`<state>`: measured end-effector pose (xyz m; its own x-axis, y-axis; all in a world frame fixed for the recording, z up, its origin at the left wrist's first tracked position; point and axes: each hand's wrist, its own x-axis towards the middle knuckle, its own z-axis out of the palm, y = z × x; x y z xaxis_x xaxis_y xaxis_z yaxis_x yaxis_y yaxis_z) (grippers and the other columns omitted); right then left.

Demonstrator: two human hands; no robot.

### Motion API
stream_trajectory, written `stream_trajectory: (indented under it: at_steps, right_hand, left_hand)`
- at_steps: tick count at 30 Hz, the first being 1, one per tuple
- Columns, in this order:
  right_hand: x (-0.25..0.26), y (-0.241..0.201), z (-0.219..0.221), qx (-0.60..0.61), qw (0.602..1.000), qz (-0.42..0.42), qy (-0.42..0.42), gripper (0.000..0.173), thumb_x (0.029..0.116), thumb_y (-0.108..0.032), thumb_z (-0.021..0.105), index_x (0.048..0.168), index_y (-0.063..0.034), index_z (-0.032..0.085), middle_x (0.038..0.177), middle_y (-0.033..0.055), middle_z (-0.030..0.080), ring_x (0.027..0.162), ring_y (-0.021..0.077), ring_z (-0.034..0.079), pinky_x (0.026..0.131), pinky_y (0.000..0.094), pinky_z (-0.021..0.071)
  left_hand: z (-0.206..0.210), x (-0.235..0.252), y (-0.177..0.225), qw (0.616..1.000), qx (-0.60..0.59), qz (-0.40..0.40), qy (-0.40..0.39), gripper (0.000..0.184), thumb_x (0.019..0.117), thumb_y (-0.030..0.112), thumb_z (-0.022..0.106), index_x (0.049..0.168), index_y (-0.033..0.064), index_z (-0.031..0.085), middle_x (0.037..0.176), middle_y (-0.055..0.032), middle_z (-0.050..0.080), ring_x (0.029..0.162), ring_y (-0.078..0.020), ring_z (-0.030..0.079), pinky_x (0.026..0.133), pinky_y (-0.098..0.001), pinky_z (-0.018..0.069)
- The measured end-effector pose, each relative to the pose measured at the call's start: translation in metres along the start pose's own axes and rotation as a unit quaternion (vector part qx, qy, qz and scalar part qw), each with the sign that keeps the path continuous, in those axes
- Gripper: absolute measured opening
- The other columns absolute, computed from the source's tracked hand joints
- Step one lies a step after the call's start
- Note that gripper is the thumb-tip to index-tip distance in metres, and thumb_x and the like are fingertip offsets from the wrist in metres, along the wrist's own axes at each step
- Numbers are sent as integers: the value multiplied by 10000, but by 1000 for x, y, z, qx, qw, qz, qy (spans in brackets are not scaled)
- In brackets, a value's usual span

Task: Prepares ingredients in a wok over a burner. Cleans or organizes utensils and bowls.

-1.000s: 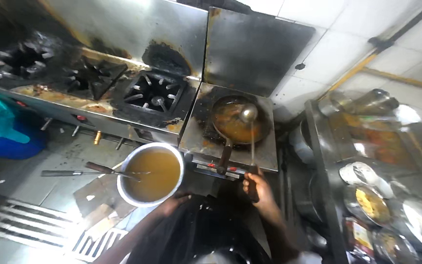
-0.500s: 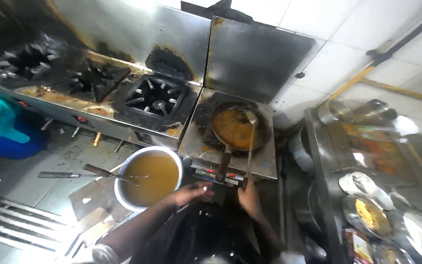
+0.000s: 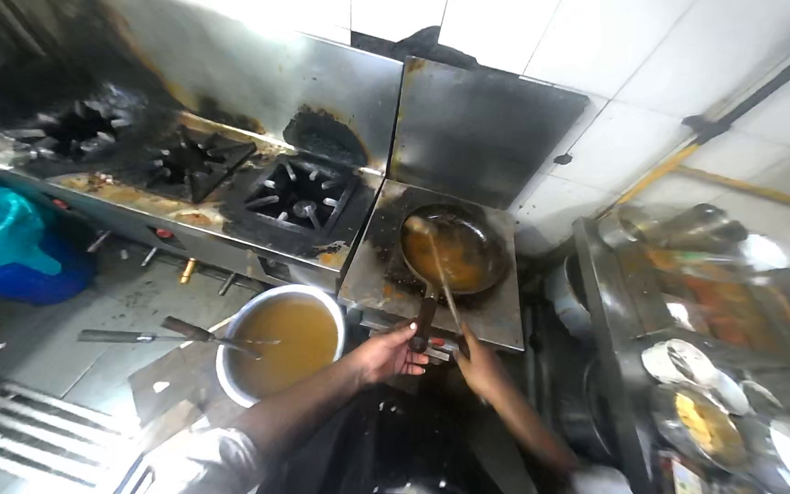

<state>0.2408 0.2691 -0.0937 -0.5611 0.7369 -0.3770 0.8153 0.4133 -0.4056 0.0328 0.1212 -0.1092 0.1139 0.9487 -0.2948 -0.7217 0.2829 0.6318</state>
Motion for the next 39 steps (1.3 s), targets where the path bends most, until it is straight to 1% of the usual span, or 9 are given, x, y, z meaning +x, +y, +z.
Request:
stream_trajectory:
  at_steps: [5, 8, 11, 16, 26, 32, 35, 37, 39]
  right_hand:
    - [-56, -37, -69, -245, 969, -13, -12, 619, 1022, -300, 556, 1604, -257, 350, 1240, 207, 661, 1051, 414, 684, 875, 603, 565]
    - [6, -27, -88, -240, 970, -4, 45, 624, 1004, -217, 590, 1578, -360, 393, 1244, 185, 661, 1046, 404, 677, 867, 608, 558]
    - [56, 39, -72, -208, 967, 57, 138, 649, 1004, -215, 611, 1569, -430, 377, 1323, 189, 623, 1047, 428, 676, 838, 614, 575]
    - [-22, 129, 14, -20, 985, 128, 116, 676, 1028, -306, 548, 1638, -313, 259, 1271, 198, 670, 1061, 402, 692, 890, 629, 559]
    - [28, 88, -40, -172, 958, 176, 148, 672, 1008, -292, 572, 1594, -461, 288, 1276, 194, 649, 1053, 417, 681, 840, 623, 567]
    - [-97, 123, 65, 103, 976, 141, 133, 685, 1011, -250, 597, 1631, -240, 304, 1197, 190, 690, 939, 347, 702, 821, 594, 575]
    - [-60, 107, 54, 193, 963, 141, 122, 690, 1017, -270, 606, 1632, -233, 296, 1258, 186, 671, 909, 310, 705, 793, 550, 586]
    - [-13, 76, 28, 318, 933, 134, 98, 671, 1047, -283, 565, 1637, -248, 246, 1044, 144, 648, 683, 228, 613, 583, 420, 545]
    - [21, 37, 8, 421, 895, 137, 59, 629, 1067, -327, 542, 1625, -328, 252, 1020, 124, 659, 645, 211, 584, 557, 389, 518]
  left_hand:
    - [-1, 3, 6, 999, -41, -26, 21, 453, 1090, 446, 420, 1420, 143, 487, 1143, -164, 649, 905, -291, 696, 817, -465, 604]
    - [7, 12, 7, 993, -82, -53, 70, 365, 1082, 372, 451, 1247, 73, 578, 1069, -153, 668, 848, -268, 691, 782, -444, 605]
    - [15, 21, 4, 988, -100, -56, 102, 283, 1060, 317, 476, 1128, 69, 596, 944, -122, 642, 731, -228, 645, 702, -407, 597]
    - [11, 27, 8, 985, -133, -34, 109, 235, 1053, 253, 478, 1194, 83, 559, 962, -132, 636, 714, -227, 642, 652, -381, 592]
    - [17, 26, -7, 986, -109, -33, 126, 217, 1039, 236, 480, 1120, 59, 575, 903, -130, 626, 670, -211, 624, 617, -350, 577]
    - [-3, 17, -4, 980, -151, -17, 127, 272, 1027, 210, 490, 1272, 115, 557, 932, -126, 619, 665, -208, 617, 572, -347, 561]
    - [-11, 5, -4, 983, -134, -43, 115, 263, 1025, 214, 490, 1263, 118, 547, 937, -120, 621, 657, -201, 616, 565, -344, 558]
    - [-11, 2, -13, 988, -108, -52, 93, 269, 1015, 216, 489, 1262, 123, 539, 935, -109, 624, 653, -188, 615, 557, -328, 551]
    - [-7, 1, -18, 990, -89, -64, 85, 296, 1016, 233, 499, 1299, 148, 526, 938, -102, 634, 642, -170, 612, 535, -292, 529]
